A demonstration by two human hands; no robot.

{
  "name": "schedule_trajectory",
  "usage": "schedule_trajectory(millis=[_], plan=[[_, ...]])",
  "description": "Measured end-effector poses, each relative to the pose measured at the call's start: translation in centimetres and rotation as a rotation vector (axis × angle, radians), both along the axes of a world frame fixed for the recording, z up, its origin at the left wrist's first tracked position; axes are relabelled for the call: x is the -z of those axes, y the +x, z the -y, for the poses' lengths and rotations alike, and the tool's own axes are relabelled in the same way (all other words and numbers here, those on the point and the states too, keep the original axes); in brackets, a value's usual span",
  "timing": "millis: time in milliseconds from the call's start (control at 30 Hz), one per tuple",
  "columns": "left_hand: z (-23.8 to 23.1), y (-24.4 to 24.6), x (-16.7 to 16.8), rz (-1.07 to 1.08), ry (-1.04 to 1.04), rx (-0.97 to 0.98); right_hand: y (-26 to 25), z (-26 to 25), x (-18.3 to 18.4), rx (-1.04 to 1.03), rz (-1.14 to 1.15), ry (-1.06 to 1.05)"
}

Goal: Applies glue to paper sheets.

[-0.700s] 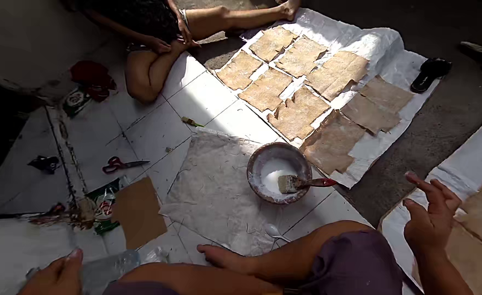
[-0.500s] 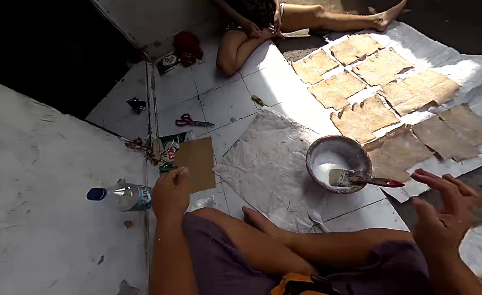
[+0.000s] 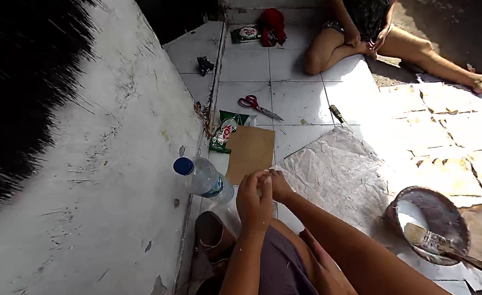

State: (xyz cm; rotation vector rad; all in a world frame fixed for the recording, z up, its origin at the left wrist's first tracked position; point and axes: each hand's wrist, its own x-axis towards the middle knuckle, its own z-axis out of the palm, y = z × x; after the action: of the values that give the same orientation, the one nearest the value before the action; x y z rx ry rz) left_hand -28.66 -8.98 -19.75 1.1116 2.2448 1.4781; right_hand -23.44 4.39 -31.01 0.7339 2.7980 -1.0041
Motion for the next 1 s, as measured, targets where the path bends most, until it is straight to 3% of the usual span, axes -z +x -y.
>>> schedule_trajectory(millis=[133,200,333,467,600,667,767,833,900,1000], plan=[[-1.7,0.0,0.8,0.031,-0.14,0.236,-2.1,-1.7,4.9,0.01,0.008,0.08],[-2.2,0.2,1.1,0.025,-0.169,0.309,-3.1,-3.6,5.0,-0.047,0.05,0.055],[-2.0,-0.9,2.0,0.177,-0.165,0.201,-4.6,-7.0,-1.8,0.288,-0.309,-0.391],[-1.9,-2.2,2.9,0.354,-0.109,-0.003,-2.5,-7.5,-9.3,0.404,-0.645,-0.83],[-2.9,-1.2,2.9,0.03,-0.064,0.022,2.0,-5.0,-14.1,0.428,-0.753,-1.232],[-3.3,0.0,2.0,-0.099,-0.016,0.084,4.2,-3.5,-15.3,0.439,-0.801,-1.317],[-3.1,1.7,0.3,-0.081,0.129,0.161,7.9,-1.3,-16.3,0.351,-0.841,-1.291],[-2.8,2.3,-0.9,0.198,0.247,0.259,11.1,-0.5,-16.3,0.374,-0.907,-1.105],[-2.3,3.3,-2.5,0.535,0.317,0.329,14.6,0.0,-15.3,0.569,-0.996,-0.831],[-1.7,6.3,-6.0,0.971,0.253,0.185,19.5,0.7,-12.4,0.911,-0.947,-0.618]])
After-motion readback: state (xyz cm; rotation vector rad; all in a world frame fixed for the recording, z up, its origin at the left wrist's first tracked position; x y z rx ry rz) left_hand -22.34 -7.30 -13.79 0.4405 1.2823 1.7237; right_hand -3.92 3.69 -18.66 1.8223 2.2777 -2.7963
